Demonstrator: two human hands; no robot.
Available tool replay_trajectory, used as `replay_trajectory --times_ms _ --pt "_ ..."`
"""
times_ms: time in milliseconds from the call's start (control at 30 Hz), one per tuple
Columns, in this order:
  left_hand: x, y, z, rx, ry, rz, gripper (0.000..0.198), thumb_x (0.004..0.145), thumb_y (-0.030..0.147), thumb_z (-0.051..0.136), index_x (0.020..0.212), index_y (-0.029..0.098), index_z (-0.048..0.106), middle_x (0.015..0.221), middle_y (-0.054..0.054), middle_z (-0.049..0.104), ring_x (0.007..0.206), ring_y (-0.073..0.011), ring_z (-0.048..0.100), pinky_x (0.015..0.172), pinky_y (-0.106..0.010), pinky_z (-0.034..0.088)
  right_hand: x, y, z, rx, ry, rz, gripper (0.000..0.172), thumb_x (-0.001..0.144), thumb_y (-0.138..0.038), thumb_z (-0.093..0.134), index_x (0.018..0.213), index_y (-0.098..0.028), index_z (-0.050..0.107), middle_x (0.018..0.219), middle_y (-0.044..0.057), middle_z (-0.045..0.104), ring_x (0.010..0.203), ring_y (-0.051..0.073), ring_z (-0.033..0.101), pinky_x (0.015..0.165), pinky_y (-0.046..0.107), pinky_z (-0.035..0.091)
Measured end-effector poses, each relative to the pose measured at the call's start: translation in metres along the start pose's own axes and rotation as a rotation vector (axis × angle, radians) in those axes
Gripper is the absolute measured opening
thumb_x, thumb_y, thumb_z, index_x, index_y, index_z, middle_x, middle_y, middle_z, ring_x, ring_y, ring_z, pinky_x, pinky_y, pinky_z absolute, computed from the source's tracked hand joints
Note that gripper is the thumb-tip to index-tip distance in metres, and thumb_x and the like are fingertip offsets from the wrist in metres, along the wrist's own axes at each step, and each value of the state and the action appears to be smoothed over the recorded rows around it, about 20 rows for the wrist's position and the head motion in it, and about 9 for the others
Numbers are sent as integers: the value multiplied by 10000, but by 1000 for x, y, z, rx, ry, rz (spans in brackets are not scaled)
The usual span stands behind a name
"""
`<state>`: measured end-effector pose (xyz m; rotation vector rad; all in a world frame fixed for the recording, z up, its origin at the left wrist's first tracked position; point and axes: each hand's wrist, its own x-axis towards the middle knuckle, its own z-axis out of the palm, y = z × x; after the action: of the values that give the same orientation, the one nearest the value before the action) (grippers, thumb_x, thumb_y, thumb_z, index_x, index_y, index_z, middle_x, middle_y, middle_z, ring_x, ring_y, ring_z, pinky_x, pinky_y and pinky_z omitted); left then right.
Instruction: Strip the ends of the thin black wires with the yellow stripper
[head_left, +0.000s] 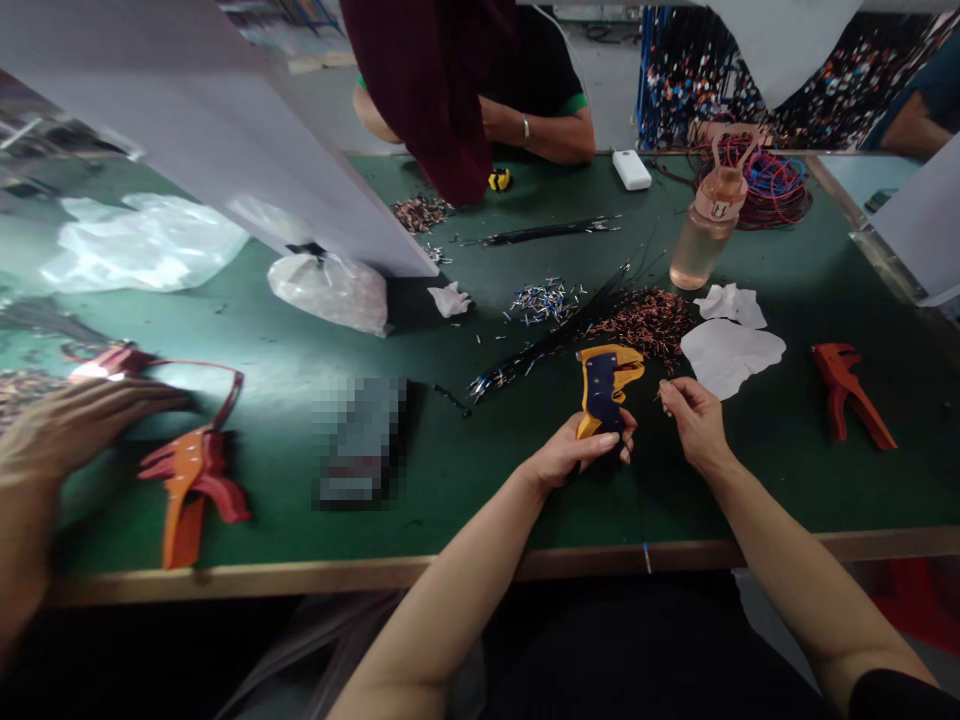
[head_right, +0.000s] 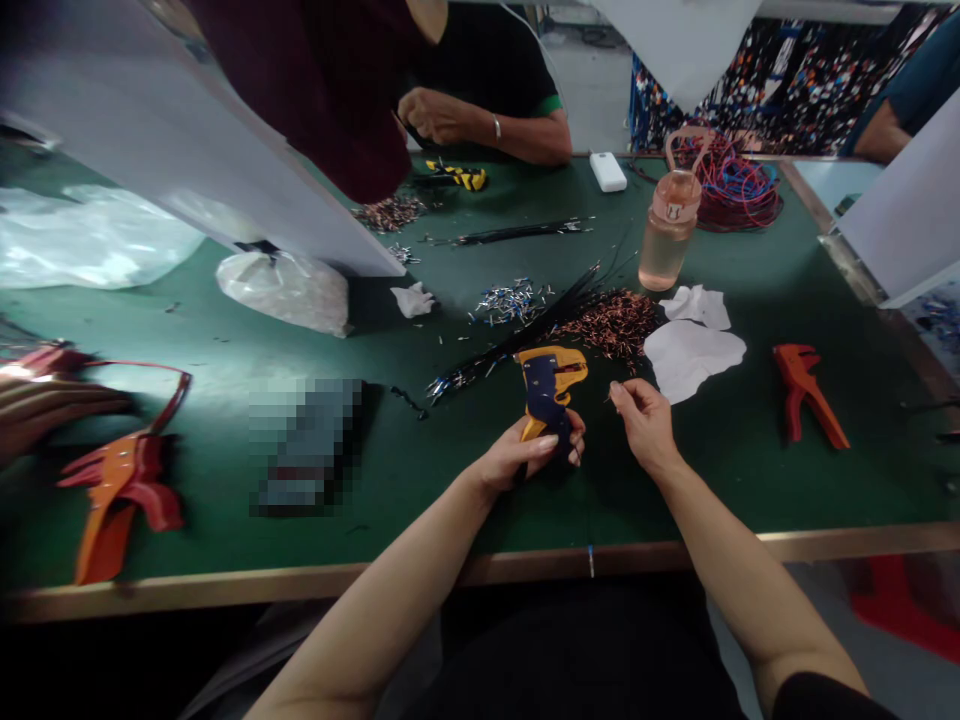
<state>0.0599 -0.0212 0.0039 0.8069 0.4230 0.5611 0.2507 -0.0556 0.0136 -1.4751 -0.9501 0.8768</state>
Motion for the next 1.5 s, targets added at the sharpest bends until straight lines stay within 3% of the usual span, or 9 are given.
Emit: replay_trajectory --times_ms 233,333,433,567,667,767,867,1067,1500 --pt "3 1 -2 -15 41 49 457 678 388 851 1026 137 693 880 -53 653 767 -180 651 767 -341 524 4 6 -6 -70 -24 -43 393 862 -599 599 793 -218 671 680 15 633 615 153 545 583 288 452" --pt "5 2 -4 -62 78 110 478 670 397 845 1041 142 683 936 -71 664 792 -196 658 782 -367 534 -1 9 -4 -163 -22 -180 320 890 -511 605 1017 -227 680 811 32 686 667 163 588 624 303 501" --pt "6 3 -5 -84 73 141 488 675 407 837 1055 146 679 983 -89 680 795 -197 657 785 -378 544 -7 11 0 -260 -118 -357 276 916 -373 590 1142 -248 688 944 62 721 737 177 635 688 326 546" --pt "3 2 0 -53 -1 104 485 681 422 830 1045 138 681 1039 -125 697 812 -218 673 810 -406 551 -10 14 2 -328 -227 -488 277 939 -281 538 1133 -293 736 1083 76 742 925 212 698 864 379 576" --pt "2 0 4 -16 -62 74 500 656 434 845 1021 129 690 1046 -136 712 794 -217 677 802 -395 552 -8 16 2 -323 -280 -508 245 929 -295 557 1058 -313 764 1050 57 765 981 222 708 900 389 580" --pt "1 1 5 -1 -85 76 515 660 428 845 1052 127 698 1049 -142 730 783 -210 677 789 -377 545 -6 15 1 -305 -265 -481 201 924 -343 579 943 -305 775 948 52 778 914 225 718 866 392 589" --pt "2 2 3 -24 -61 88 521 695 405 825 1125 144 689 1117 -159 731 805 -218 684 795 -388 540 -4 10 -3 -245 -112 -411 179 909 -401 619 888 -282 751 887 55 763 845 225 710 822 398 589" --pt "3 1 -3 -34 -19 31 511 718 408 821 1131 135 694 928 -102 723 777 -207 679 779 -381 545 1 -4 -9 246 106 -179 280 847 -509 699 845 -230 673 870 32 699 707 155 669 552 274 558" --pt "1 4 -5 108 -93 -41 558 716 447 822 1150 126 683 925 -92 701 790 -205 667 786 -355 495 0 -11 -6 447 162 -76 289 684 -415 874 772 -207 693 752 13 740 682 177 739 636 332 659"
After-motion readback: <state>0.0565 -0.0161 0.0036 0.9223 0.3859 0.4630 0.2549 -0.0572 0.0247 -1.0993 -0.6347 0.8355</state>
